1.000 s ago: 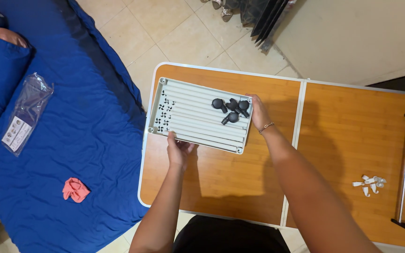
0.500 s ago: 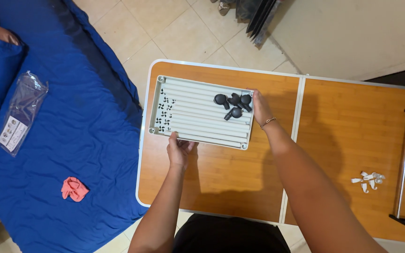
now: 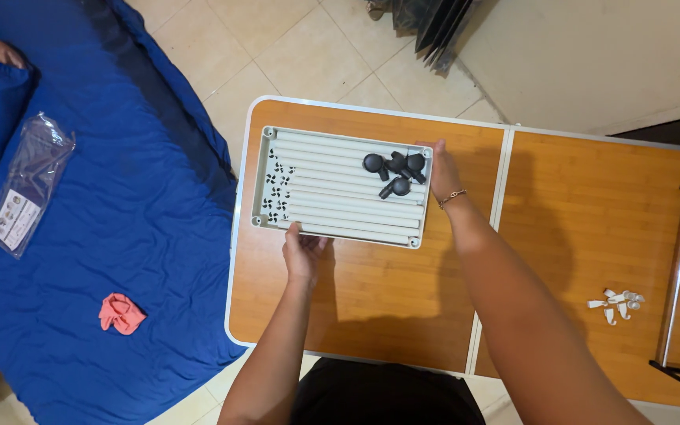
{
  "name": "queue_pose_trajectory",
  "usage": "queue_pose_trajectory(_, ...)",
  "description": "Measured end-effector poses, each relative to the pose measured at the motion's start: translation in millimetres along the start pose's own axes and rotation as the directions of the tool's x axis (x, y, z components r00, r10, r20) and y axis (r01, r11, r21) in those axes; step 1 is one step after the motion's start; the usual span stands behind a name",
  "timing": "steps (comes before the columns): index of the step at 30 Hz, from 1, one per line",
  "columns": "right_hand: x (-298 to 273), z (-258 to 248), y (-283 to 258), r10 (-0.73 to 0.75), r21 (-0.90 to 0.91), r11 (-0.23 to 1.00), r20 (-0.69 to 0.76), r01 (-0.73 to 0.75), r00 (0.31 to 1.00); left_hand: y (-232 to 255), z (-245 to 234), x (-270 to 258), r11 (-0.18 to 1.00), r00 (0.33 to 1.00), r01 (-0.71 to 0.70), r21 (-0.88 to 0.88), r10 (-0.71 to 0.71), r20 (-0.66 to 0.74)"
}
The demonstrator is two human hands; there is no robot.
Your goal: The person assembles a drying rack by attaching black plastic feet to a white plastic base and inserting metal rods into a black frame. The person places the base on a table, secures the feet, and then inserts multiple rods into the frame slots.
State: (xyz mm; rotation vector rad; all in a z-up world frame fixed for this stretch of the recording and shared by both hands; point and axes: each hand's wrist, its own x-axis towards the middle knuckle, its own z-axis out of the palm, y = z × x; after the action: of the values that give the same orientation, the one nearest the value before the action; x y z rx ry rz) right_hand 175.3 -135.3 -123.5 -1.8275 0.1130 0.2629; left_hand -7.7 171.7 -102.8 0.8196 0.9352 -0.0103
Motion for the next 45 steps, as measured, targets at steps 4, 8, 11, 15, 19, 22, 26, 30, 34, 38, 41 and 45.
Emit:
queue_pose_trajectory(4,-4,-4,6,0.024,0.048,0.998,0.041,-0.026,0.999,-8,-5,3,0.998,0.999,-0.018,-0.061,0.020,0.027)
queue_pose_trajectory(8,-4,-10,15,-0.038,-0.050,0.998,0.084,0.042,0.996,-16,-12,6,0.995,0.999,-0.031,-0.100,0.034,0.028)
queue_pose_trajectory(11,-6,-15,24,-0.024,-0.050,0.998,0.106,0.029,0.994,-25,-20,8,0.996,0.998,-0.040,-0.081,0.044,0.050)
queue_pose_trajectory(15,-4,-17,39,0.052,0.029,0.998,0.077,-0.054,0.996,-36,-26,21,0.986,0.991,-0.088,-0.145,0.101,0.084)
queue_pose_trajectory(19,-2,-8,40,0.101,0.149,0.983,0.069,-0.110,0.993,-19,-11,16,0.994,0.996,-0.092,-0.059,0.093,0.010)
queue_pose_trajectory(22,-4,1,35,0.155,0.127,0.979,0.039,-0.159,0.987,6,7,11,0.994,0.995,-0.074,0.081,0.080,-0.062)
queue_pose_trajectory(26,-13,13,34,0.029,0.067,0.997,-0.014,-0.028,0.999,31,16,5,0.978,0.996,-0.056,0.203,0.068,-0.054)
queue_pose_trajectory(30,-12,18,40,0.071,0.068,0.995,-0.030,-0.069,0.997,38,23,4,0.972,0.996,-0.033,0.234,0.051,-0.071)
queue_pose_trajectory(34,-11,12,47,0.089,-0.010,0.996,-0.020,-0.089,0.996,37,24,13,0.971,0.998,-0.004,0.239,0.018,-0.058)
queue_pose_trajectory(38,-41,19,47,0.047,-0.066,0.996,-0.074,-0.052,0.996,46,23,38,0.979,0.995,-0.096,0.177,0.095,0.012)
queue_pose_trajectory(41,-92,35,32,0.179,-0.034,0.984,0.156,-0.176,0.971,73,23,53,0.953,0.995,0.004,0.302,0.026,-0.094)
queue_pose_trajectory(45,-132,60,40,0.174,-0.102,0.984,0.384,-0.146,0.907,101,17,81,0.883,0.984,-0.164,0.441,0.175,0.017)
